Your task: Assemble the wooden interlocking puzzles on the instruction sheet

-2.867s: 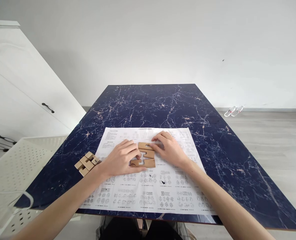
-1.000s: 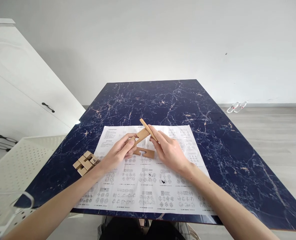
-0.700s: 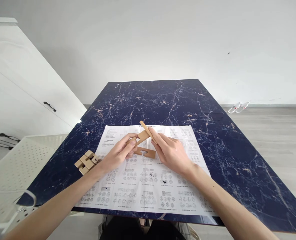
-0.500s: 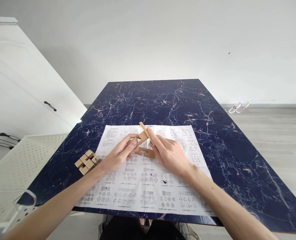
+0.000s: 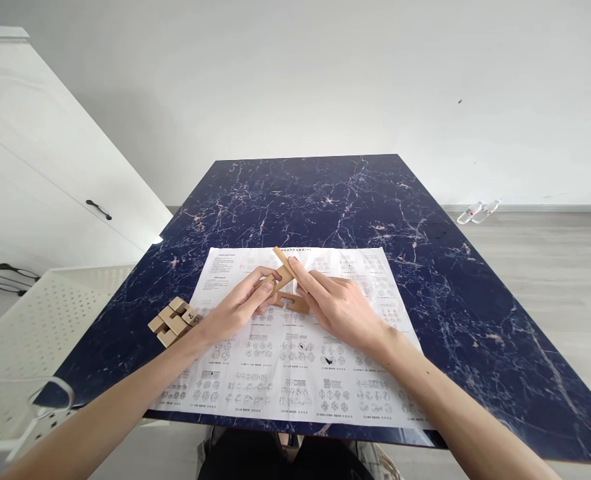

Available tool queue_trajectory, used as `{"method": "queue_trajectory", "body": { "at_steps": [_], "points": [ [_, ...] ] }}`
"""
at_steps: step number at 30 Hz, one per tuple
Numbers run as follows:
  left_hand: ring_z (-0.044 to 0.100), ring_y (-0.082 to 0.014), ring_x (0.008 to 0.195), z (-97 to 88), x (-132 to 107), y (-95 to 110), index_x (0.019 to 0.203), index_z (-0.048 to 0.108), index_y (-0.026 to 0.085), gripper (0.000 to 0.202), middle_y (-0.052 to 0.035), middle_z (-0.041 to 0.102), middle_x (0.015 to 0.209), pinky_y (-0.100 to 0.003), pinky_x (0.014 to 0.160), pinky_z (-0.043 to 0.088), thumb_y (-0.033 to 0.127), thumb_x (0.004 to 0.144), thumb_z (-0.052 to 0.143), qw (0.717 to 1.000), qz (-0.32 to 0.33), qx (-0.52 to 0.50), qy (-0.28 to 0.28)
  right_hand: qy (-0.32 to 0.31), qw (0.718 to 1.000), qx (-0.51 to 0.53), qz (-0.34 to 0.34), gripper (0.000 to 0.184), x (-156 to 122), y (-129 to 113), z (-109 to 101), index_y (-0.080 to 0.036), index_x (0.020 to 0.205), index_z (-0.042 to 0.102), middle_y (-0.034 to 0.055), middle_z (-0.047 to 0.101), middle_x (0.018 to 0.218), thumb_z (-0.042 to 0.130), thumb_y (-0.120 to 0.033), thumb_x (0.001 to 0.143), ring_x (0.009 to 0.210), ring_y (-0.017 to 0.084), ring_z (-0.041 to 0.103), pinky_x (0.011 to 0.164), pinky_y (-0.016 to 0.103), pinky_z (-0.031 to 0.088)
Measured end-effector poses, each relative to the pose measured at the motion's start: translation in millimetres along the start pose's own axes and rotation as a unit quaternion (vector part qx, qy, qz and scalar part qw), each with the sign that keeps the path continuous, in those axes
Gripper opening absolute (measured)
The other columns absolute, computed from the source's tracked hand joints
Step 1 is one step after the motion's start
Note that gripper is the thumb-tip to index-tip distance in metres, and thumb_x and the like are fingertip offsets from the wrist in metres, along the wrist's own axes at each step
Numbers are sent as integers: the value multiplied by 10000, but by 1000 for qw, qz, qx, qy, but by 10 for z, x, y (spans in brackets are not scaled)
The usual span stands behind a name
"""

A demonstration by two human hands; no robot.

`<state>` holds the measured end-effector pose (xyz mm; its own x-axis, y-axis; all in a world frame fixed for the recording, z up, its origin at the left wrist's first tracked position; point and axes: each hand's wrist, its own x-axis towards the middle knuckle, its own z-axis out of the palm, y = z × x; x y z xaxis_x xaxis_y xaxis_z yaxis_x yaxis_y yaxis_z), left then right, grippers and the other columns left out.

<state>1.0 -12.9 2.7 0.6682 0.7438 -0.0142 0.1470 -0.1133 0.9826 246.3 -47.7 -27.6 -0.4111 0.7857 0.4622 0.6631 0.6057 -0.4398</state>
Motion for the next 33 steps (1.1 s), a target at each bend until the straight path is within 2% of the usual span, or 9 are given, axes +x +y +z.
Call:
{"method": "queue_trajectory", "body": {
  "at_steps": [6,11,22,28,33],
  "points": [
    [445,-134,619,7,-13,21,1253,551,235,386,60,424,747,-311,700,514,589,1122,467,1000,-11,-3,-1,7,999,-2,-40,672,-14,10,16,-300,1782,174,62,738,937,400,-213,1155,654,181,619,548,288,541],
    [425,-131,618,2,-11,18,1227,549,239,380,62,409,747,-302,706,498,596,1118,476,1000,-12,-19,-8,11,998,-2,-67,730,-19,24,5,-326,1788,66,76,754,1019,402,-186,1156,689,185,651,570,295,566],
    [350,-131,599,18,-15,-16,1251,543,248,372,60,411,768,-286,587,334,588,1124,464,999,-20,-30,-11,7,997,19,-74,689,-7,17,-31,-330,1782,130,77,759,1031,412,-218,1163,681,189,631,569,310,554],
    [308,-133,576,26,7,-7,1204,558,248,360,64,380,720,-293,571,298,588,1123,472,999,-14,-52,-7,32,996,16,-83,708,11,-79,28,-324,1787,81,20,679,861,420,-214,1174,611,165,574,525,291,484],
    [321,-128,590,62,25,24,1205,562,234,365,57,410,747,-291,568,301,581,1123,483,998,-6,-65,-3,61,995,-1,-79,703,40,-123,33,-337,1773,181,1,660,810,437,-153,1144,609,169,578,540,299,474]
  ]
}}
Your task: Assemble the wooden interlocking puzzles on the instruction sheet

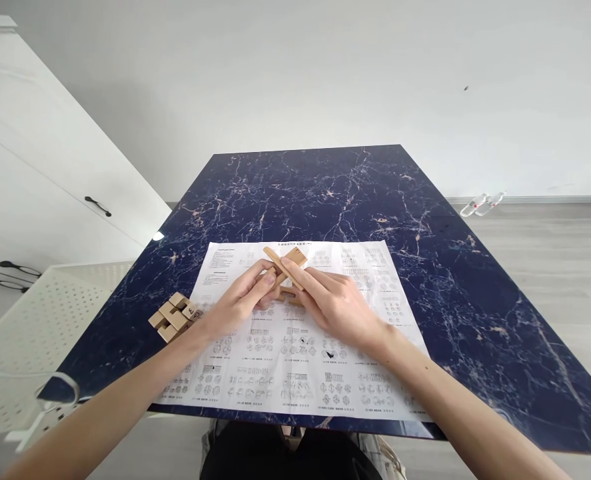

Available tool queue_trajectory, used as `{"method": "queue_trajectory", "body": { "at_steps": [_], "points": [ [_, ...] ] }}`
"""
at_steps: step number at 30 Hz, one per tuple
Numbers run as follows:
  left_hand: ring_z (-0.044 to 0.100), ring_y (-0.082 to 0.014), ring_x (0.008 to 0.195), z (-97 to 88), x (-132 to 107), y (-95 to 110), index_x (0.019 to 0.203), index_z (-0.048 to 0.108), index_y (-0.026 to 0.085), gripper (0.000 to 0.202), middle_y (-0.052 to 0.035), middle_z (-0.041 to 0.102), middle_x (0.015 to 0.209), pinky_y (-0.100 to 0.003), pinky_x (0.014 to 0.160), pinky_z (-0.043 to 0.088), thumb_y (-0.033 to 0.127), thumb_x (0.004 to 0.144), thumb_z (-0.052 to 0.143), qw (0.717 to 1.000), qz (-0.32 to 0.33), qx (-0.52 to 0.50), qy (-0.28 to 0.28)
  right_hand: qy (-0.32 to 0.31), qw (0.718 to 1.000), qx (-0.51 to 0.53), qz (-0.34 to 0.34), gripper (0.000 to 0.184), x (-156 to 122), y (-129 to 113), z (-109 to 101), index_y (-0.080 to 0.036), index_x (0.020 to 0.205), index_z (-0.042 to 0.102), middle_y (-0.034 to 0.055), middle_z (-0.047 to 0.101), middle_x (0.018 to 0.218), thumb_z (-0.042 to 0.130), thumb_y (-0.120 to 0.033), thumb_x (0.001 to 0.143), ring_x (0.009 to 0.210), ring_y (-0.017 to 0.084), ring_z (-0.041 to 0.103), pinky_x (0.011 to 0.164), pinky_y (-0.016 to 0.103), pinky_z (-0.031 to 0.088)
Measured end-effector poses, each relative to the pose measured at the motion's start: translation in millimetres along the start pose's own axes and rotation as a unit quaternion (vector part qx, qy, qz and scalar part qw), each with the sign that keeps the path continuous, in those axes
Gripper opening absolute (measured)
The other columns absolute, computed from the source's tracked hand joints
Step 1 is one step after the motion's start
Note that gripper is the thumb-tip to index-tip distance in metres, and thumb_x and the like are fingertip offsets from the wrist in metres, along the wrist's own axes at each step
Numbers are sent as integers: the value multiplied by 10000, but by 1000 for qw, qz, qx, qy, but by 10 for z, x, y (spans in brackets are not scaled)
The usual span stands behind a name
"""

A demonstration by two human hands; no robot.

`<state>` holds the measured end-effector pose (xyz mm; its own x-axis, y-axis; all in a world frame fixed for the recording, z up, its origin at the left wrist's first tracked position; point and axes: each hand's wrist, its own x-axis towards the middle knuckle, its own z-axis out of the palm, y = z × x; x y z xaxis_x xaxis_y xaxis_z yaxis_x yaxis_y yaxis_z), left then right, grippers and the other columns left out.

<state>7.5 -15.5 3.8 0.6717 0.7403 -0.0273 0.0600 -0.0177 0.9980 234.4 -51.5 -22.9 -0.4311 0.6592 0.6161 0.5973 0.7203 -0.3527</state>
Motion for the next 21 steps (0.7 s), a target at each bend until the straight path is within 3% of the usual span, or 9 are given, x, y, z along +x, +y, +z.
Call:
{"method": "queue_trajectory", "body": {
  "at_steps": [6,13,21],
  "points": [
    [327,-130,594,109,-18,20,1263,562,233,393,54,417,752,-301,573,306,590,1124,476,1000,-3,-7,29,66,997,-38,27,688,15,-45,55,-321,1740,297,-26,607,728,475,-111,1109,546,149,529,506,285,436],
    [306,-130,587,83,-38,-12,1267,562,235,377,62,384,731,-310,564,277,574,1137,465,1000,-3,-11,14,34,998,16,43,620,-33,5,62,-342,1705,346,18,723,872,448,-145,1126,646,168,655,568,299,525],
    [313,-129,578,110,-38,29,1251,580,230,389,64,381,711,-302,554,281,586,1125,487,1000,6,-23,17,47,994,64,75,529,-38,-16,59,-335,1641,454,35,751,917,471,-190,1132,715,202,703,600,341,571]
  ]
}}
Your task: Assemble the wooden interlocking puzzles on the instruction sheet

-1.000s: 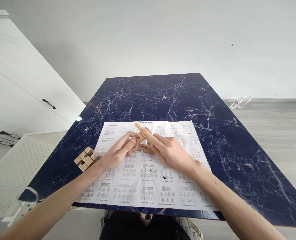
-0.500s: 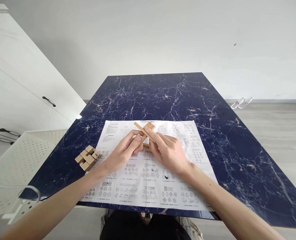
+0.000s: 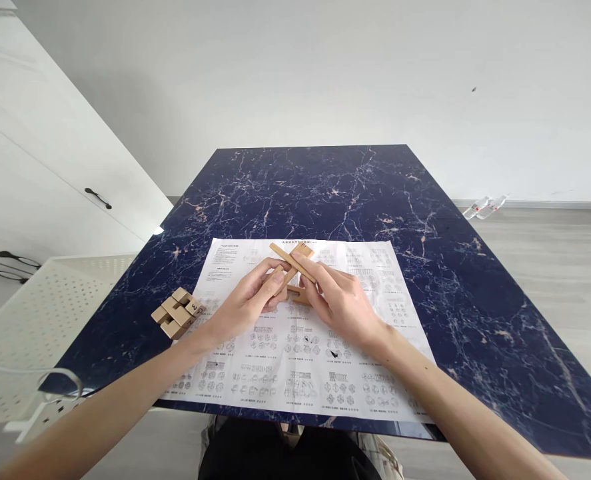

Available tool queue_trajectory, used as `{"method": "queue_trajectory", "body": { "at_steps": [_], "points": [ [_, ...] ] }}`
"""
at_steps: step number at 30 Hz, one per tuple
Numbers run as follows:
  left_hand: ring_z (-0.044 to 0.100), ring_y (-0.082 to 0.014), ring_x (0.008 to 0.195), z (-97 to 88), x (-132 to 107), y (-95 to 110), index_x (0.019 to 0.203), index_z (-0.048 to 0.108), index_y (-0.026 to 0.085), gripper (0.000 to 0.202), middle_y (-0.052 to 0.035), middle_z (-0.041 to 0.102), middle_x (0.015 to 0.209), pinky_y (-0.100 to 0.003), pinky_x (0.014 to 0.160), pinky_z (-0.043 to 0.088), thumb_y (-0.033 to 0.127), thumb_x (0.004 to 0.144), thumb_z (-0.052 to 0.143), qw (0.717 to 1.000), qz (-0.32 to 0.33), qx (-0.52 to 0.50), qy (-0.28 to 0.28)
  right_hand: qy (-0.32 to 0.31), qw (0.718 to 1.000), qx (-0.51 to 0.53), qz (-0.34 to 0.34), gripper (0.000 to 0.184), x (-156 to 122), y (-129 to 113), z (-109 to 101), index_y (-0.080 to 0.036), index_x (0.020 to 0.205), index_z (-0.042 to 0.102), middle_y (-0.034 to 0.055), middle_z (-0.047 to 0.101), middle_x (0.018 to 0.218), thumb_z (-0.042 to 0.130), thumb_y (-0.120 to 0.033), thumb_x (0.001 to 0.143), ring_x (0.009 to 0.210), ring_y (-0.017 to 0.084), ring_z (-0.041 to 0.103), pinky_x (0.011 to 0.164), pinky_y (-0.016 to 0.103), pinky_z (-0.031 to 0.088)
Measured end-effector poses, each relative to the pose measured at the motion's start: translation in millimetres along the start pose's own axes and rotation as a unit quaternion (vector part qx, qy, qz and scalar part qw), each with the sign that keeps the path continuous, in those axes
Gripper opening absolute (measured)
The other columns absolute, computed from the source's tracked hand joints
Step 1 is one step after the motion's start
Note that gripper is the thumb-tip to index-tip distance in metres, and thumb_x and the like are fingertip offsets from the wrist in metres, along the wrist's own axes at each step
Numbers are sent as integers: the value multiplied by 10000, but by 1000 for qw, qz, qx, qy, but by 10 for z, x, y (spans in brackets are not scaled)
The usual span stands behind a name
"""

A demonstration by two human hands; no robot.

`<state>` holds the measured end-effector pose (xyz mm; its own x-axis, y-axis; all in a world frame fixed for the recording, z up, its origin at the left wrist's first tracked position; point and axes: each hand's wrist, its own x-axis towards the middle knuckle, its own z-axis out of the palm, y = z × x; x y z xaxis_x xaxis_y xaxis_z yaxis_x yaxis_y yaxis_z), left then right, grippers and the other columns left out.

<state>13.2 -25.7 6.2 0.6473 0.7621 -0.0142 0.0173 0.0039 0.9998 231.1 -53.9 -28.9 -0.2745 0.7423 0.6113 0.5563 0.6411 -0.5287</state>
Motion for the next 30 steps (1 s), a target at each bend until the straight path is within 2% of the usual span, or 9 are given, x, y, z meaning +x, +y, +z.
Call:
{"method": "queue_trajectory", "body": {
  "at_steps": [5,9,13,15,18,21,24,26,30],
  "points": [
    [441,-143,582,20,-8,16,1095,601,200,571,14,525,733,-311,586,411,674,1133,286,997,22,0,71,6,974,176,145,387,54,-53,-60,-265,1527,571,57,743,965,477,-312,1155,750,200,701,700,394,607],
    [521,-147,680,1,13,-34,1187,571,219,367,4,576,865,-296,660,477,565,1133,460,984,44,17,173,-26,893,397,211,354,109,-73,-81,-246,1458,605,42,705,944,506,-398,1153,682,174,663,646,370,582],
    [652,-217,1097,-9,31,-51,1351,595,239,347,-93,665,1269,-349,977,525,481,1101,597,986,81,64,133,-81,820,511,245,277,133,-124,-85,-262,1359,649,25,688,906,529,-391,1145,646,156,621,626,344,540],
    [666,-244,1155,-10,28,-47,1294,650,221,337,-108,692,1273,-378,1039,510,493,1105,585,988,91,70,104,-103,797,542,247,236,142,-158,-88,-245,1270,665,21,683,883,535,-396,1143,607,141,598,617,336,526],
    [694,-233,1059,-21,17,-40,1183,693,203,319,-90,725,1145,-362,956,538,499,1091,618,987,91,63,113,-130,783,555,248,255,146,-186,-92,-244,1281,619,21,698,892,541,-440,1139,568,132,597,600,334,527],
    [698,-219,1038,-49,19,-33,1172,705,206,312,-79,732,1141,-346,927,551,497,1083,639,986,86,46,138,-128,824,485,264,340,129,-166,-84,-255,1369,527,14,715,854,503,-509,1145,573,157,620,596,347,540],
    [712,-227,1097,-84,44,-33,1153,703,202,331,-80,748,1164,-382,1027,549,519,1081,638,981,91,13,173,-63,929,267,250,289,87,-103,-46,-246,1245,562,18,702,813,523,-508,1130,643,182,631,618,354,529],
    [735,-245,1131,-104,67,-42,1117,682,192,345,-93,769,1188,-434,1088,550,532,1083,631,979,94,-39,178,-44,974,102,195,239,54,-48,-2,-238,1158,609,59,707,911,601,-468,1093,745,207,650,665,376,536],
    [785,-263,1105,-128,100,-69,1137,656,185,355,-119,786,1249,-498,1102,581,534,1083,631,976,87,-120,161,-97,991,-11,89,248,-1,41,88,-233,1192,649,135,685,1147,688,-429,1045,953,280,684,766,447,597]
  ]
}}
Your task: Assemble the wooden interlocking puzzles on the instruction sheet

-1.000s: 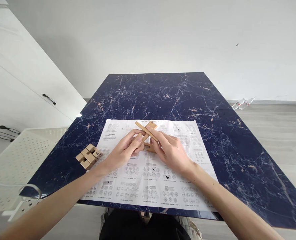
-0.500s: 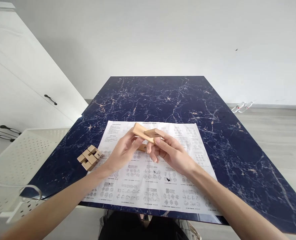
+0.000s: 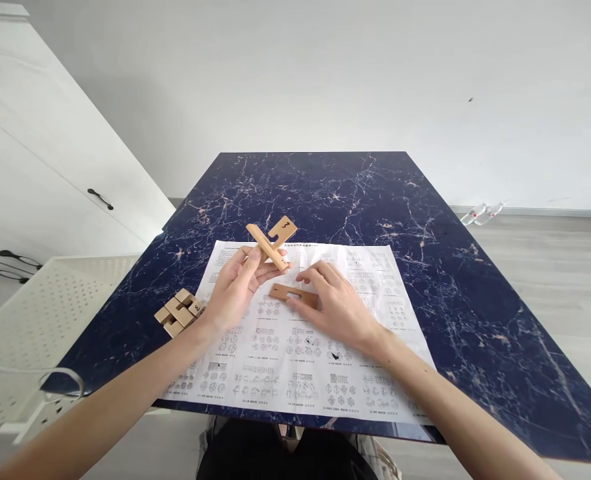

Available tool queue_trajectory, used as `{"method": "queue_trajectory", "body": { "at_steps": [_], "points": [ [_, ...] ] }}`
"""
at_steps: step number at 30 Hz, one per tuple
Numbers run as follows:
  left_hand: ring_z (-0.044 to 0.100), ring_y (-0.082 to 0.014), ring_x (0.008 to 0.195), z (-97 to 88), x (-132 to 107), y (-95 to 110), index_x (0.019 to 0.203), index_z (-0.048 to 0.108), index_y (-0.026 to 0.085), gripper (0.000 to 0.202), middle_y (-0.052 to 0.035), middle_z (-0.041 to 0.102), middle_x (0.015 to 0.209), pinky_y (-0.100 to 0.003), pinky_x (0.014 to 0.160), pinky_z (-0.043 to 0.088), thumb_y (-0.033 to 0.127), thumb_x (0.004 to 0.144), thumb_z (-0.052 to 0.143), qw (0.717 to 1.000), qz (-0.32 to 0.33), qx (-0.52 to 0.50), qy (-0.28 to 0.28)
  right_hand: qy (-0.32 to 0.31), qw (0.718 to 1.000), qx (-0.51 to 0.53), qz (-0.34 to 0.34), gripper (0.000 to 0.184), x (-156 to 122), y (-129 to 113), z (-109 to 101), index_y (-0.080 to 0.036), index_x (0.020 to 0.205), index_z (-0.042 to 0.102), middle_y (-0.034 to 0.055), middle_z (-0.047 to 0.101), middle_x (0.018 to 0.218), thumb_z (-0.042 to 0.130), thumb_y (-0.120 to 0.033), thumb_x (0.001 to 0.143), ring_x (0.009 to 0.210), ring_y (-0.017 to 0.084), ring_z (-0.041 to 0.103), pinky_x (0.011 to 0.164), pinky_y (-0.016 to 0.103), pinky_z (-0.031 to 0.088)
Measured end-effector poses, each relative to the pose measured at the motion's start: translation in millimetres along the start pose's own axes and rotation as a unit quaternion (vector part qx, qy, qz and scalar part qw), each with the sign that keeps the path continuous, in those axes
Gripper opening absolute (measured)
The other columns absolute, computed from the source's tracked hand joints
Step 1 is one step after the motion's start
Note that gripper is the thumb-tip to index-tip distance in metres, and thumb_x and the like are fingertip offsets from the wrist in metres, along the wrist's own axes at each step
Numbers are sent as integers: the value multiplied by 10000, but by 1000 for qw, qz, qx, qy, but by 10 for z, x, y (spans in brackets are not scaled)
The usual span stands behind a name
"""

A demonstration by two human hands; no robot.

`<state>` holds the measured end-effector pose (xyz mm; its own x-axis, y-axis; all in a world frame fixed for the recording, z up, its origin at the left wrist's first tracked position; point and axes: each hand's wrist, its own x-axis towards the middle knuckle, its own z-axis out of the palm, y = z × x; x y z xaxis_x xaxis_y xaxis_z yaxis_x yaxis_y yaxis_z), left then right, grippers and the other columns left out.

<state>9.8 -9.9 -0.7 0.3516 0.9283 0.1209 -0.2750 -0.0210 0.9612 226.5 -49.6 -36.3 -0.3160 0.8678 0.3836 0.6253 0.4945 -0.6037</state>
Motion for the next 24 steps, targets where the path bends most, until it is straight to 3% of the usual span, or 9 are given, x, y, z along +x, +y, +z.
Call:
{"method": "queue_trajectory", "body": {
  "at_steps": [4,9,15,19,22,24],
  "points": [
    [809,-244,995,-15,3,-18,1141,632,187,369,-95,796,1145,-477,1021,631,551,1083,621,1000,-9,-17,-5,-24,999,-26,-26,181,-4,27,34,-233,1109,654,131,682,1109,676,-403,1053,963,294,668,771,464,604],
    [738,-165,744,-24,-21,2,1105,585,201,351,-18,722,928,-345,765,627,551,1112,560,1000,-13,-3,-20,-45,999,-10,1,133,4,21,-2,-243,1040,605,97,717,1023,688,-346,1033,918,275,683,756,431,585],
    [560,-106,648,-42,-28,40,1036,603,209,329,9,604,876,-268,653,526,519,1126,538,997,-42,12,-69,-20,990,93,101,206,28,28,-86,-247,1021,586,34,699,782,523,-419,1114,555,165,561,510,320,431],
    [484,-109,628,-45,-28,33,957,566,215,361,8,567,841,-252,604,461,538,1116,542,994,-65,10,-88,15,943,284,171,394,87,-28,-191,-226,997,612,27,636,813,450,-555,1142,630,156,548,552,313,462],
    [438,-105,604,-42,-33,27,938,538,220,386,15,539,822,-253,582,415,564,1113,534,993,-74,21,-88,10,889,414,195,410,124,-63,-267,-217,1047,642,18,606,821,527,-606,1104,647,157,527,560,309,457],
    [426,-106,609,-42,-33,26,938,536,220,385,15,524,821,-253,580,399,565,1109,541,993,-79,28,-86,11,867,451,210,394,131,-58,-300,-220,1111,649,-10,574,749,571,-606,1087,591,149,464,544,308,426]
  ]
}}
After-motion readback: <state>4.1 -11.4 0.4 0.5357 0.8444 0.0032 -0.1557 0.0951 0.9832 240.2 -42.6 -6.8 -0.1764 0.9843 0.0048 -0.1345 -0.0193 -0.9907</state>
